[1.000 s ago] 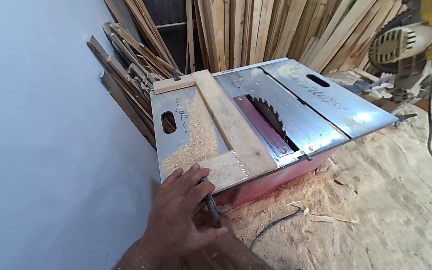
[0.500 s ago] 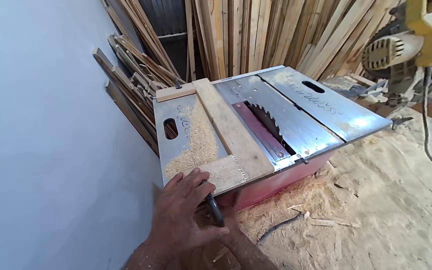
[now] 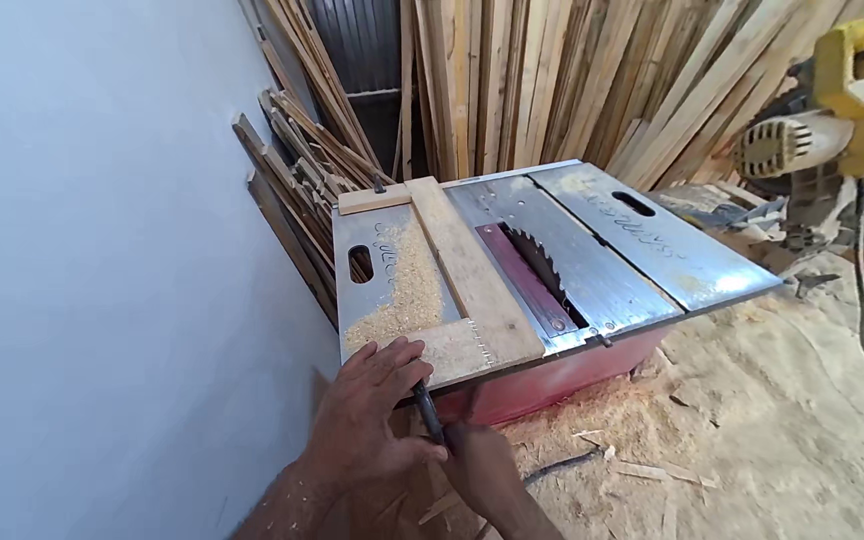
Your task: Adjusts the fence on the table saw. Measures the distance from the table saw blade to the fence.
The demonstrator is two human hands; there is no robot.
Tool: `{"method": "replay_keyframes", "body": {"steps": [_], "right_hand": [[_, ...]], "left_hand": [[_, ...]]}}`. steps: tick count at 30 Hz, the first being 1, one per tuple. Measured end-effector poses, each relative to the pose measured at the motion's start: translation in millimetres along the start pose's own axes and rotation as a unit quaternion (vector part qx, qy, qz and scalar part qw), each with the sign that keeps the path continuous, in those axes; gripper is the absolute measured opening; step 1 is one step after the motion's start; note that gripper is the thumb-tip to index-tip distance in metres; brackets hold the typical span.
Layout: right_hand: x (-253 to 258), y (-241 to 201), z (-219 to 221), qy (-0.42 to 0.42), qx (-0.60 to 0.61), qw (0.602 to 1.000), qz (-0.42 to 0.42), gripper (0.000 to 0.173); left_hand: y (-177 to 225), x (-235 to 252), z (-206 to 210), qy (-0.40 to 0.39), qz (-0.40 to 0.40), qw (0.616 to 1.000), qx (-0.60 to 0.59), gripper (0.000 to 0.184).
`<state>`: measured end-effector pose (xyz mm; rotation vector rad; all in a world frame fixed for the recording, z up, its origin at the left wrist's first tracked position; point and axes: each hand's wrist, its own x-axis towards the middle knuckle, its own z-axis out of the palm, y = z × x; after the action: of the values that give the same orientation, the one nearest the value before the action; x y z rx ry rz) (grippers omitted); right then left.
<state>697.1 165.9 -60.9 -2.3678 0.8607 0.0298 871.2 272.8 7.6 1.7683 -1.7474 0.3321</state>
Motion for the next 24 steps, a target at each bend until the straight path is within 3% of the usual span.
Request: {"method": "replay_keyframes", "body": {"steps": [3,6,8,11,13,16,20,24], "right_hand": [[-26.7,13.2,-23.6,0.178,0.042,0.959,-0.214,0.024],[-35.7,1.9,-65.1,0.246,0.043,0.9,-0.358,0.034],[-33.9,-6.6,-80.1,0.257,0.02,0.89,-0.375,0.051],[-14.3,-13.5,-96.4,0.259,-0.012,0.89,-0.374,0.06],[2.4,-15.6,-108.6,0.226,-0.037,0.897,-0.378,0.068],[22.2,-25.6,-120.8,0.144,-0.093,0.91,-0.378,0.085],[38.0,-28.8,-117.7,0.116,-0.091,0.908,-0.391,0.076],[35.6,-32.0,-116.1,0.106,-0.054,0.93,-0.349,0.076]], "left_hand": [[1.9,-0.5,-3.3,-0.015,-0.019,1.0,-0.019,0.083],[7.5,1.0,-5.2,-0.024,-0.036,0.999,-0.026,0.082],[10.1,-0.9,-6.9,-0.019,-0.055,0.997,-0.06,0.084],[7.9,0.3,-20.8,0.016,-0.154,0.963,-0.219,0.086],[-1.6,8.7,-31.7,0.089,-0.199,0.933,-0.285,0.064],[-48.5,50.5,-47.0,0.148,-0.24,0.939,-0.198,0.037],[-144.5,149.1,-48.4,0.052,-0.327,0.936,-0.122,0.048],[-234.4,254.6,-12.4,-0.077,-0.317,0.945,-0.032,0.064]]}}
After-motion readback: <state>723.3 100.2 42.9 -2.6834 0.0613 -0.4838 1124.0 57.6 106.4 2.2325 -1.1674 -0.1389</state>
